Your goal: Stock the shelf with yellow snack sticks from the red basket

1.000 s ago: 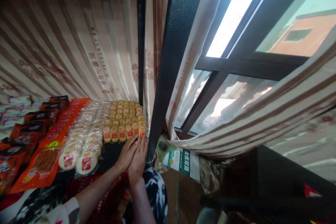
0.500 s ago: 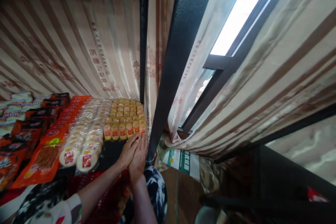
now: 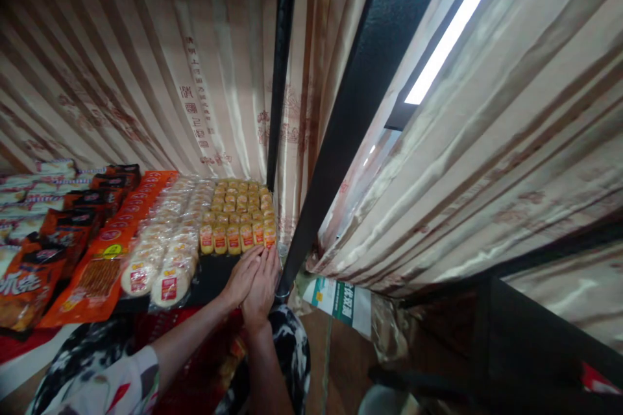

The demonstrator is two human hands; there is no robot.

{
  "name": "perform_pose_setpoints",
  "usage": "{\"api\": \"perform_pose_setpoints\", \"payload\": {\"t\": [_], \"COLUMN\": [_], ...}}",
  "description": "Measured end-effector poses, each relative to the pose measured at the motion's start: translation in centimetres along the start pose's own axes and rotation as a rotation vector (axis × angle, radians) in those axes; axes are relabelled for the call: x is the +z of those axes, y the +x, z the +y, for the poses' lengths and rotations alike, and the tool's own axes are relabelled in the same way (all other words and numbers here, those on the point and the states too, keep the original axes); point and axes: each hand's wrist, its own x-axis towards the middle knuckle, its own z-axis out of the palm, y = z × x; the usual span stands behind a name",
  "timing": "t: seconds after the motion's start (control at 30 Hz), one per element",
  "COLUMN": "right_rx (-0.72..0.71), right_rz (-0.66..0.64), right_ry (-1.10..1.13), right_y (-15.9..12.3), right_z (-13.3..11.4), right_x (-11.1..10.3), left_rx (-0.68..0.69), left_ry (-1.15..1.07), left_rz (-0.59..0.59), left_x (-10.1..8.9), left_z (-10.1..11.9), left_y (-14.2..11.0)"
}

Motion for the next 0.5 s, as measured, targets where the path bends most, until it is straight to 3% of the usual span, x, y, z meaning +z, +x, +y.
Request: {"api": "perform_pose_setpoints", "payload": {"t": [0.23, 0.33, 0.5], "right_rx": [-0.093, -0.089, -0.119], "right_rz": [0.012, 0.040, 0.004], "right_ry": [-0.012, -0.011, 0.022], "right_y": [-0.5, -1.2, -2.8], "right_z": [0.9, 1.1, 0.8], "right_x": [0.3, 0.4, 0.3], "left_rx": [-0.002, -0.006, -0.058], "left_ry": [-0.040, -0.044, -0.047], "left_rz": [0.007, 0.016, 0.058], "left_x": [-5.4, -4.8, -1.7], "left_z": [-1.4, -0.9, 0.3], "left_y": [-0.7, -2.0, -3.7]}}
